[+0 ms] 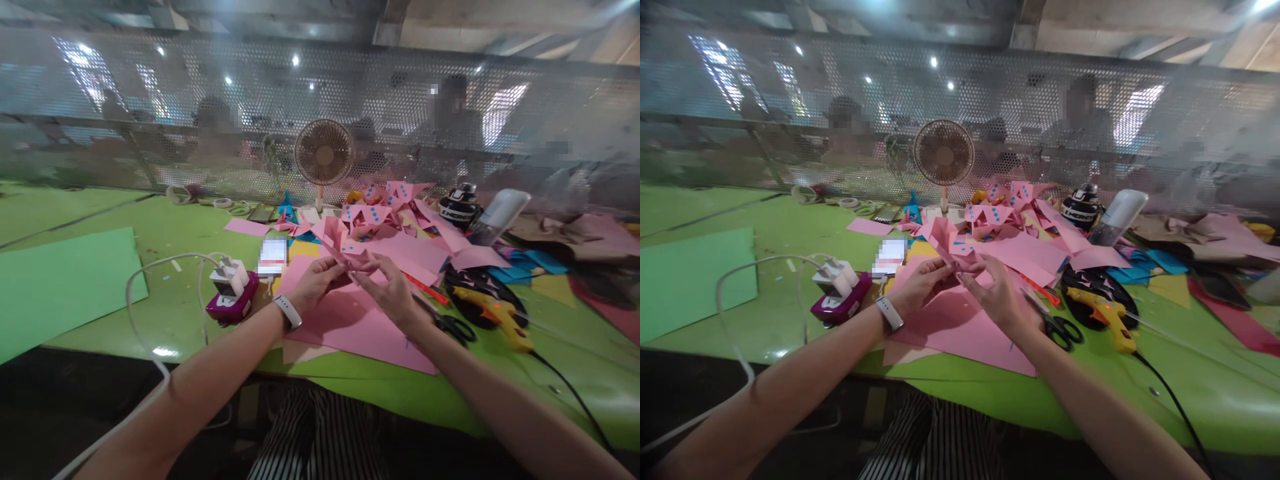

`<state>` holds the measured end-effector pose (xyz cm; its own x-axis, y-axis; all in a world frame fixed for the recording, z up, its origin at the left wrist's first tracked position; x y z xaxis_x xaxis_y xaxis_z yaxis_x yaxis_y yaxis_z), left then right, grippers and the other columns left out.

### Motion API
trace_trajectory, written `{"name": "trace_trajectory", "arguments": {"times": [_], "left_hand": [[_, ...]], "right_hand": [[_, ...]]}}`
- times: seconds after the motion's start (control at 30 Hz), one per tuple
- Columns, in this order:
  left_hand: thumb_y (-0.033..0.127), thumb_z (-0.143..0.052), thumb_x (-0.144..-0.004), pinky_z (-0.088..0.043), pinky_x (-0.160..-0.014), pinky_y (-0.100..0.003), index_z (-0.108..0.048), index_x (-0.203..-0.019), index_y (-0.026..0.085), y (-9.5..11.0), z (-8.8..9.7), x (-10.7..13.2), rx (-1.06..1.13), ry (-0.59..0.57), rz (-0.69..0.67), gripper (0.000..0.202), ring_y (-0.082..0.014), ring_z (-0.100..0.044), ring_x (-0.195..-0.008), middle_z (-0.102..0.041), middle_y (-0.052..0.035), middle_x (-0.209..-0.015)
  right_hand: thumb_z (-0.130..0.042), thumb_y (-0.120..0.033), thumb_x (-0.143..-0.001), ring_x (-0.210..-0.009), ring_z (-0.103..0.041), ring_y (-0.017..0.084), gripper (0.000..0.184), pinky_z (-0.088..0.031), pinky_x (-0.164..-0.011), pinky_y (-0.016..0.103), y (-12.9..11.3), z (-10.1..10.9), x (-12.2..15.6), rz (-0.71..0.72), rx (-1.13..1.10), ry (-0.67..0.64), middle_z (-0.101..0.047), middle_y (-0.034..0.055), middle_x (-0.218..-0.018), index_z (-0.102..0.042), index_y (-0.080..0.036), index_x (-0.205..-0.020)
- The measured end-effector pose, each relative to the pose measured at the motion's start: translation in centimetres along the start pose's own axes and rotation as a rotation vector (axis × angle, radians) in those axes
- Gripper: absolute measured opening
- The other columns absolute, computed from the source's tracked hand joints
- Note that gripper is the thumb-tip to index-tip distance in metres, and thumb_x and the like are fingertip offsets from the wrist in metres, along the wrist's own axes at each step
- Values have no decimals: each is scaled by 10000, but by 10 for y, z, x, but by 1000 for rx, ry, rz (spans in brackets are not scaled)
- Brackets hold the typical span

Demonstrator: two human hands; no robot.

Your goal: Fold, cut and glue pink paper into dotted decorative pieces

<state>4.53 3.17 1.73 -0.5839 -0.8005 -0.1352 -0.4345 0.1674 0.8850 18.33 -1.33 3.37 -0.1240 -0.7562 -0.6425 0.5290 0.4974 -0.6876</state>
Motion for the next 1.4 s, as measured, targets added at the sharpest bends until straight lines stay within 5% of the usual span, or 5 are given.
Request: {"name": "trace_trajectory", "arguments": {"times": [0.1, 0.27, 0.53, 1.0, 1.4], "left_hand": [[214, -708, -728, -429, -823, -265, -662, -777, 135, 8, 5, -1, 31, 84, -96, 104, -108, -592, -752, -661, -13, -761], [177, -685, -740, -409, -778, -243, -655, -777, 139, 6, 4, -1, -18, 85, -115, 61, -99, -562, -756, -643, -1, -770], [160, -686, -723, -414, -724, -245, -643, -725, 127, 0, 0, -2, 69, 45, -78, 54, -95, -558, -687, -629, -6, -712], [200, -672, -757, -436, -705, -243, -661, -747, 125, 2, -1, -2, 31, -13, -60, 77, -98, -586, -655, -663, -28, -709], [186, -695, -723, -440, -812, -279, -662, -762, 120, 6, 6, -1, 1, 62, -44, 83, -120, -604, -727, -666, -29, -738]], "right_hand": [[-679, -464, -690, -924, -591, 207, 412, -471, -809, 365, 7, 6, -1, -136, -187, 100, -611, 91, -1027, -559, -189, -972], [-653, -487, -721, -647, -599, 156, 336, -486, -624, 285, 2, -22, 9, -438, -426, -279, -640, 45, -686, -617, -153, -742], [-705, -448, -679, -571, -607, 133, 309, -478, -595, 265, 0, -31, 15, -557, -588, -253, -681, 55, -647, -699, -139, -669], [-516, -466, -837, -778, -643, 208, 346, -493, -751, 365, 3, -29, 19, -527, -708, -326, -708, 64, -745, -707, -188, -759], [-659, -482, -721, -440, -472, 91, 355, -362, -446, 222, 18, -16, 6, -353, -450, -138, -545, -23, -487, -549, -177, -576]]}}
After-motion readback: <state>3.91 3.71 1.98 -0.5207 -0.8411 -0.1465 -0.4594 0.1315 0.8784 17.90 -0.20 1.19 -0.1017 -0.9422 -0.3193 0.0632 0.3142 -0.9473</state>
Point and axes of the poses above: each hand's wrist, its own x-axis away from the middle knuckle, its own z-axis out of the back of the hand, y = z × x, the point moved 6 cm from there along -x, towards the middle knuckle
